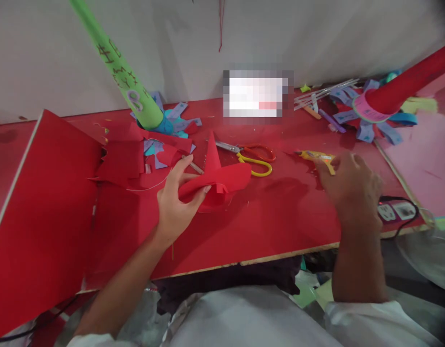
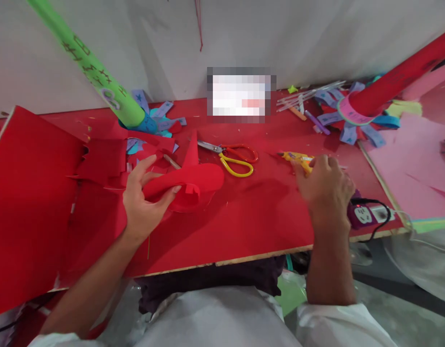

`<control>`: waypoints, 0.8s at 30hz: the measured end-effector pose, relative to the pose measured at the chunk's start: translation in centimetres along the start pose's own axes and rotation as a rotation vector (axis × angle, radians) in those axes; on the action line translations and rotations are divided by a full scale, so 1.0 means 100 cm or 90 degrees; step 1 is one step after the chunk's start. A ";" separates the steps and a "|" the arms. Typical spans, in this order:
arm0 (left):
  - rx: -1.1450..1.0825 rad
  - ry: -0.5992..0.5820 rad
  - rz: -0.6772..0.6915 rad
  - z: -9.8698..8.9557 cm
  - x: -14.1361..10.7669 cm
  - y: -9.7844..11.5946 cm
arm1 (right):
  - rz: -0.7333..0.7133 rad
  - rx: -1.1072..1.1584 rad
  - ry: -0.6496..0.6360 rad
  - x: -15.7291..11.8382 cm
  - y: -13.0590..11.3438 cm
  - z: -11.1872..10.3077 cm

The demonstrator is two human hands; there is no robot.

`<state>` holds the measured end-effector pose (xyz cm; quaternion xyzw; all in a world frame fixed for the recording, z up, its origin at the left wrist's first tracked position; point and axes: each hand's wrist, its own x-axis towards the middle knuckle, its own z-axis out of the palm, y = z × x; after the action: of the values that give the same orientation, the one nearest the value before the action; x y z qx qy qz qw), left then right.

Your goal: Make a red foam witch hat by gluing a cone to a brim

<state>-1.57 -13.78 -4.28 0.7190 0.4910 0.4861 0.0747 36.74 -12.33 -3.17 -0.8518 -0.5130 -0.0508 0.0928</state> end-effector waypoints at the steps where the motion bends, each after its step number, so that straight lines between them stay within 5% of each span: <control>1: 0.001 0.002 0.005 0.000 0.000 0.000 | 0.026 -0.016 -0.029 0.006 0.011 0.006; 4: 0.003 0.006 0.015 0.000 0.000 0.000 | 0.046 -0.016 -0.096 0.016 0.032 0.029; 8: 0.015 0.004 0.008 0.001 0.000 -0.002 | 0.023 0.040 -0.059 0.019 0.038 0.053; 15: 0.009 -0.015 -0.011 0.000 -0.001 -0.001 | 0.079 0.037 -0.062 0.021 0.037 0.060; 24: -0.031 -0.035 -0.020 0.001 -0.002 0.001 | 0.042 0.157 0.141 0.017 0.047 0.056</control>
<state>-1.44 -13.91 -4.38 0.7222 0.4882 0.4768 0.1128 41.61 -11.85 -8.86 -0.8395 -0.4740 -0.0778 0.2540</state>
